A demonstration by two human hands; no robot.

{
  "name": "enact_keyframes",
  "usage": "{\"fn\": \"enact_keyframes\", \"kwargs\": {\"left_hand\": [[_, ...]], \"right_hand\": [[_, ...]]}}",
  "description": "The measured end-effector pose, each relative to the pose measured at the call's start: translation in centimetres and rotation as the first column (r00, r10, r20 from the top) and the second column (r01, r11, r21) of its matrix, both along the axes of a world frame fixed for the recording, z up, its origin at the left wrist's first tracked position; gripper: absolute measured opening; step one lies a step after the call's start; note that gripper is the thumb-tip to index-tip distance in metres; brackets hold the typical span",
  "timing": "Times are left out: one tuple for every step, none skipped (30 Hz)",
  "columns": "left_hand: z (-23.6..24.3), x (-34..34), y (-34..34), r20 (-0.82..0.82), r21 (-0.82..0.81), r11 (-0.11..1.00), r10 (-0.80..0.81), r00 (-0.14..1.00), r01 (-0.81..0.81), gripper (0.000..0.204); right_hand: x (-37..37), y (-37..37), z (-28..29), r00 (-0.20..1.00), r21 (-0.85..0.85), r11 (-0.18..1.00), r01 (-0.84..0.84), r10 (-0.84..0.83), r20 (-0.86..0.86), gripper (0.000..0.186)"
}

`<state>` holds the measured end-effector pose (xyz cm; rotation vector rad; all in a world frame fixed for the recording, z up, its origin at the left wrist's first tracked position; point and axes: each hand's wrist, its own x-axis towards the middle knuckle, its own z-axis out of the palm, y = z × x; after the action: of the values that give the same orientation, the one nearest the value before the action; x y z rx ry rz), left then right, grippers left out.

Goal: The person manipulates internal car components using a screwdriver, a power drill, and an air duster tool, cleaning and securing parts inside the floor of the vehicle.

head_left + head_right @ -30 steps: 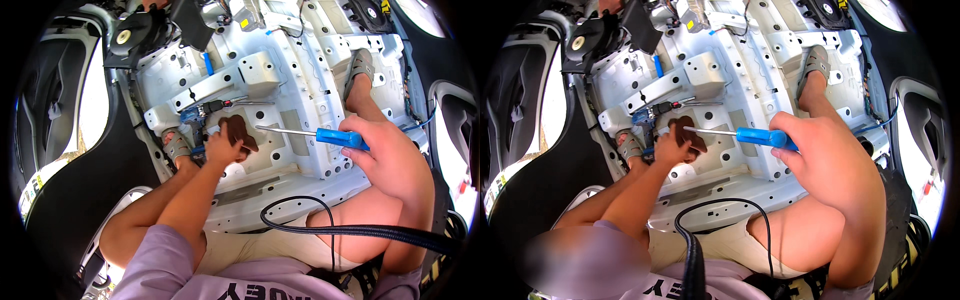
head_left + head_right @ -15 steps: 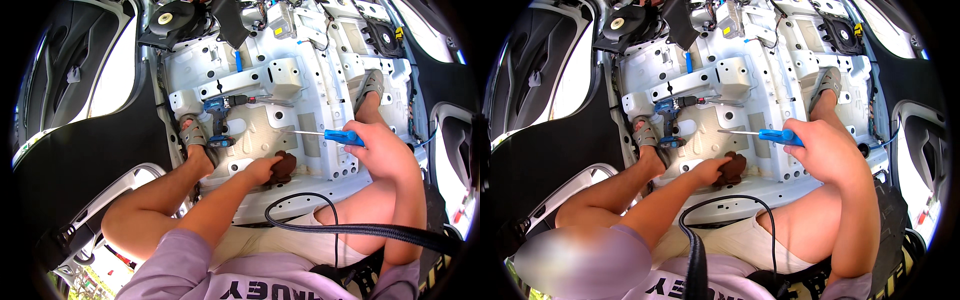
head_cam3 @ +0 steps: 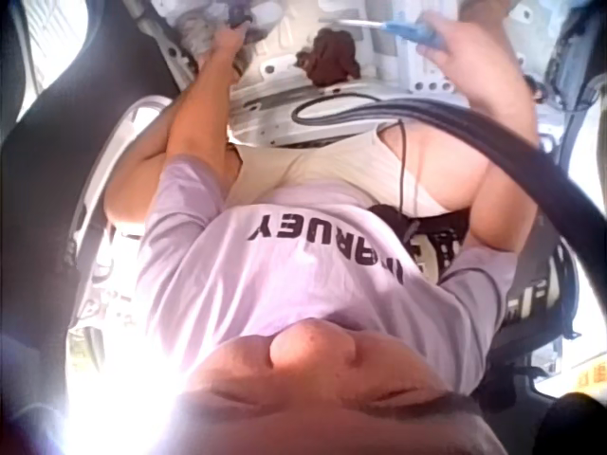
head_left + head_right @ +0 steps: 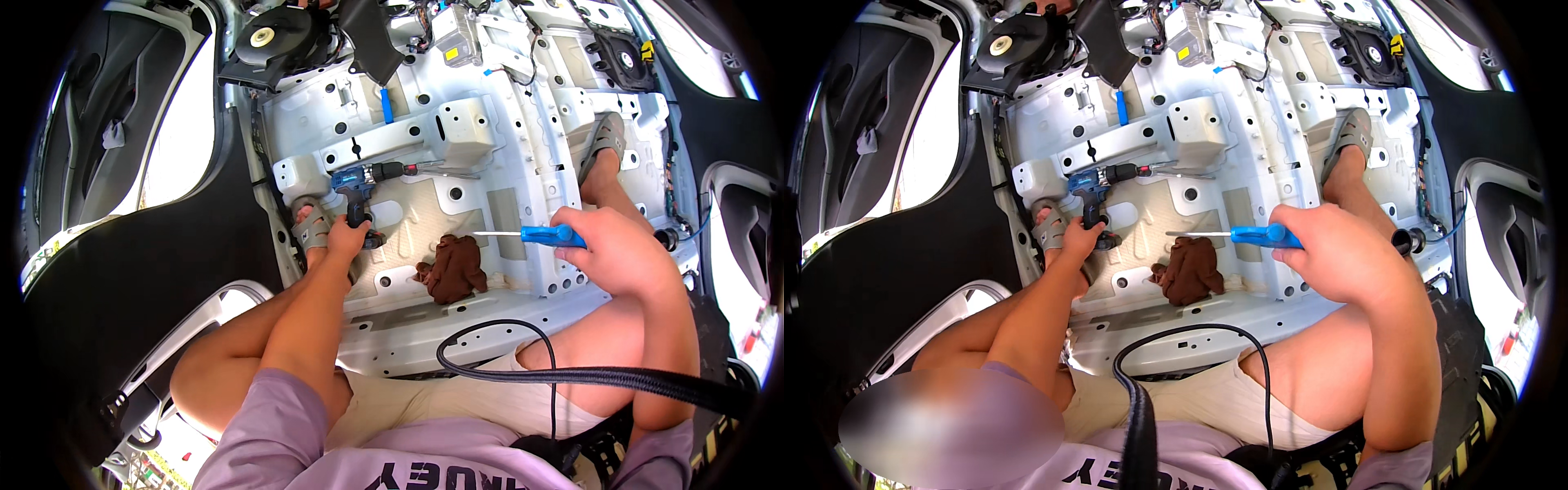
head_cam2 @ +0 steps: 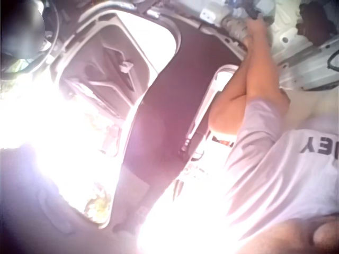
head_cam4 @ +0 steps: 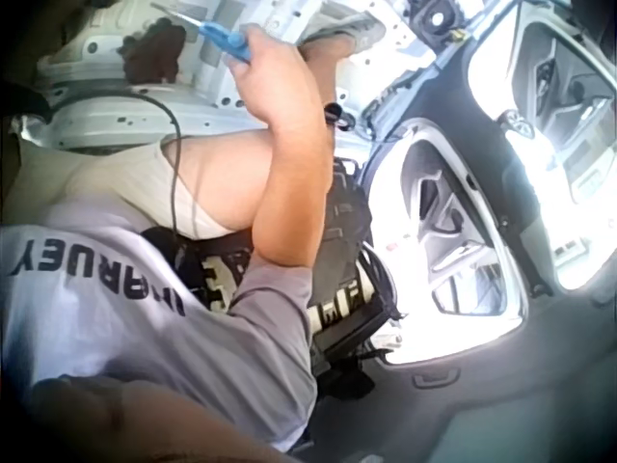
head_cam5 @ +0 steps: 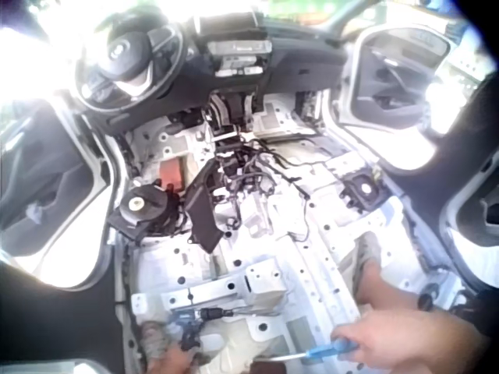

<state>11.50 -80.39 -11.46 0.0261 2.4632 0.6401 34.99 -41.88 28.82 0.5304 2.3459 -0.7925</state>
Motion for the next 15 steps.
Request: {"fn": "enact_keyframes", "kwargs": {"left_hand": [[1.0,0.0,1.9,0.040,-0.016,0.999,-0.046,0.998,0.047,0.067],[2.0,-0.1,2.8,0.070,-0.038,0.996,-0.080,0.994,0.083,0.070],[2.2,0.0,3.4,0.050,-0.101,0.989,-0.102,0.993,0.107,0.064],[2.5,0.2,3.6,0.077,-0.127,0.988,-0.084,0.993,0.093,0.064],[2.9,0.4,3.6,0.104,-0.153,0.985,-0.064,0.993,0.080,0.064],[3.1,0.7,3.7,0.129,-0.180,0.982,-0.043,0.991,0.066,0.064],[3.1,1.5,3.9,0.139,-0.176,0.983,-0.027,0.990,0.051,0.063],[3.2,2.7,4.2,0.146,-0.175,0.984,-0.012,0.989,0.038,0.062],[3.4,4.1,4.7,0.153,-0.173,0.985,0.003,0.988,0.024,0.062],[3.6,5.9,5.1,0.188,-0.124,0.992,0.032,0.982,-0.009,0.063],[3.8,7.8,5.7,0.224,-0.073,0.996,0.059,0.973,-0.044,0.065],[3.3,9.6,6.2,0.217,-0.077,0.993,0.101,0.971,-0.086,0.062],[2.9,11.8,7.0,0.203,-0.056,0.990,0.138,0.969,-0.129,0.060],[1.1,13.9,6.8,0.214,-0.004,0.978,0.206,0.955,-0.211,0.057],[2.4,15.5,8.6,0.385,0.063,0.964,0.217,0.897,-0.260,0.065]], "right_hand": [[0.5,0.3,-0.4,1.000,0.007,1.000,0.010,-0.010,0.023,0.018],[0.6,0.4,-0.5,0.999,0.007,1.000,0.020,-0.020,0.035,0.018],[0.7,0.5,-0.6,0.999,0.006,1.000,0.029,-0.029,0.045,0.018],[0.6,0.6,-0.7,0.998,-0.001,0.999,0.033,-0.033,0.053,0.018],[0.7,0.6,-0.9,0.998,0.004,0.999,0.040,-0.040,0.046,0.019],[0.8,0.7,-1.0,0.998,0.008,0.999,0.046,-0.047,0.037,0.019],[0.8,0.7,-1.1,0.998,0.011,0.999,0.053,-0.054,0.029,0.019],[0.8,0.9,-1.1,0.998,0.010,0.998,0.056,-0.057,0.028,0.019],[0.8,1.0,-1.0,0.998,0.009,0.998,0.059,-0.059,0.027,0.019],[0.9,1.2,-1.1,0.998,0.006,0.998,0.063,-0.063,0.026,0.019],[0.9,1.3,-1.1,0.997,0.000,0.997,0.073,-0.073,0.025,0.019],[0.8,1.2,-1.2,0.997,-0.010,0.997,0.078,-0.078,0.020,0.019],[0.7,1.2,-1.2,0.996,-0.015,0.996,0.084,-0.084,0.019,0.019],[0.1,0.9,-0.9,0.997,-0.024,0.997,0.069,-0.069,0.016,0.020],[0.4,1.1,-0.9,0.996,-0.020,0.996,0.083,-0.082,0.034,0.020]]}}
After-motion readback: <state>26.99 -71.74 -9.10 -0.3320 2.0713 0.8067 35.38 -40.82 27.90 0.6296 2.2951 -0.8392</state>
